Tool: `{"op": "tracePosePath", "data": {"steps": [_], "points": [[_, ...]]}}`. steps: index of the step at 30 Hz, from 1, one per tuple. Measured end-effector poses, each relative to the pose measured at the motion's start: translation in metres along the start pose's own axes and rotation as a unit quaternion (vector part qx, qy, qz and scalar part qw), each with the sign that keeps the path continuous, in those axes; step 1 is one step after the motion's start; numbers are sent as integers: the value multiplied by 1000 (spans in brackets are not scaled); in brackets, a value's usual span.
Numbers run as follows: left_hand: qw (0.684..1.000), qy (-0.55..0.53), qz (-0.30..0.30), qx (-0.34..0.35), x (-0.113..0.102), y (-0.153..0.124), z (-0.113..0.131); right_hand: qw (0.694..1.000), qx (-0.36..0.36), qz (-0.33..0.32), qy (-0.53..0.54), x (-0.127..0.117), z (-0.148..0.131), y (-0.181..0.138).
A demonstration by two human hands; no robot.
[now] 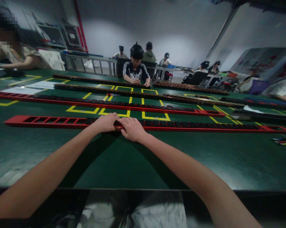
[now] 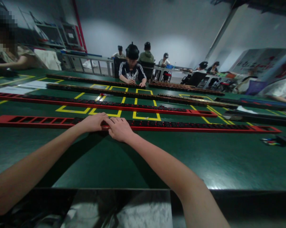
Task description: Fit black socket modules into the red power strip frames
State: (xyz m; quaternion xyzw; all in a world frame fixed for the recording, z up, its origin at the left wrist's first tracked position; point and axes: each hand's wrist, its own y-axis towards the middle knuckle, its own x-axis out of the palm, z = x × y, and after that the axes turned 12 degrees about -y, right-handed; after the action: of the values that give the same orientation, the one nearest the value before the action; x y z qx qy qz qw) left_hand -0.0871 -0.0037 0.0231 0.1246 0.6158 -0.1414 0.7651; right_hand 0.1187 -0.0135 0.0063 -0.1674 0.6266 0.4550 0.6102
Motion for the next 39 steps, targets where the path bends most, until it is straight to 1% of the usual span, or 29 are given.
{"op": "tracePosePath", "data": {"steps": [3,7,13,16,18,21,23,25,27,30,34,39], "points": [[1000,-7,2,14,1,1,-4,1000,1,-1,5,-1,0,0],[1000,7,5,15,4,3,-8,1000,-2,-9,-11,-1,0,1],[999,11,28,30,6,2,-5,1000,5,-1,-8,2,1,2],[998,0,33,44,2,1,-10,1000,3,-2,-10,3,3,2],[998,-7,12,56,-4,-3,-20,1000,6,0,-9,3,3,2],[999,-3,-4,37,-13,-14,-40,1000,12,0,-11,4,4,2],[1000,-2,15,16,-14,-23,-50,1000,15,-2,-13,4,4,3],[999,-7,37,7,-13,-29,-55,1000,18,-5,-15,3,3,3],[999,-14,47,8,-10,-32,-56,1000,19,-8,-15,3,3,3],[999,-21,45,17,-9,-31,-55,1000,20,-9,-13,1,2,2],[999,-29,42,6,-9,-30,-55,1000,20,-18,-15,-2,1,3],[997,-50,54,9,-8,-34,-58,999,21,-24,-5,-6,0,4]]}}
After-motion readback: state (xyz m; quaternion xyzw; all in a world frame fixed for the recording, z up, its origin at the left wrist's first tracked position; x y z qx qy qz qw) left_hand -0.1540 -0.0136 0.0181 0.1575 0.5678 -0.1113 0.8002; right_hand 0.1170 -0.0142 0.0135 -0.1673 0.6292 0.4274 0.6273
